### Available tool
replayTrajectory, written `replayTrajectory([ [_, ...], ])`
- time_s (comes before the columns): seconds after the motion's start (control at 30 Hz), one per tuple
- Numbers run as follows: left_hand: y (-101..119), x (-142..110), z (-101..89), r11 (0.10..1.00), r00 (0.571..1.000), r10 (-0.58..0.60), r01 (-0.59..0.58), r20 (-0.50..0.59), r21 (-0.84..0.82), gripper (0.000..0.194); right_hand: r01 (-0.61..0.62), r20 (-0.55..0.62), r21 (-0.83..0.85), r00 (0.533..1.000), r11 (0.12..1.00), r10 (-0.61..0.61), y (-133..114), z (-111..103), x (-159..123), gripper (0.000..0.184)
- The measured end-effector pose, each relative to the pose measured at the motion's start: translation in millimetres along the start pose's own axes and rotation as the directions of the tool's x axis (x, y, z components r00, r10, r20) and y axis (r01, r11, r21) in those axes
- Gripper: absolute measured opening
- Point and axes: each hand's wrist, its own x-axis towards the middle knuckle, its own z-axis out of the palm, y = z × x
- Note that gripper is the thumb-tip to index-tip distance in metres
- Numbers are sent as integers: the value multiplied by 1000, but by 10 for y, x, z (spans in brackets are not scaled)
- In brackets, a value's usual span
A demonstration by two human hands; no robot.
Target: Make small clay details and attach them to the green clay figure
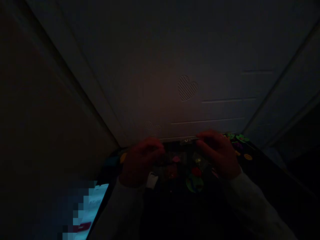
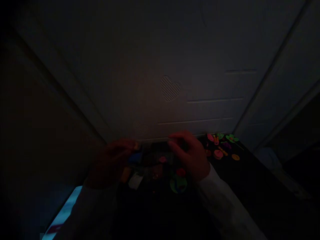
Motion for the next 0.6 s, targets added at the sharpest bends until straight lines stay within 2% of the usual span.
replayTrajectory([
  [0.13, 111, -16, 22, 974, 990, -131, 137, -44, 183, 12, 110, 56, -111, 993, 988, -104, -139, 9, -30, 15],
  [0.2, 129, -29, 40, 961, 983, -164, 178, -84, 209, 17, 133, 66, -144, 990, 981, -125, -168, 7, -34, 15],
  [0.3, 111, -55, 50, 965, 966, -236, 245, -103, 95, 17, 144, 57, -171, 989, 975, -136, -175, -14, -45, 16],
  [0.4, 79, -74, 44, 956, 954, -292, 290, -63, -44, 18, 142, 42, -180, 990, 973, -137, -172, -43, -59, 16],
  [0.5, 64, -85, 38, 953, 957, -290, 288, -4, -96, 18, 132, 36, -167, 991, 977, -127, -172, -61, -67, 17],
  [0.6, 72, -99, 53, 968, 971, -238, 240, 24, -73, 20, 143, 45, -180, 990, 973, -137, -175, -64, -64, 18],
])
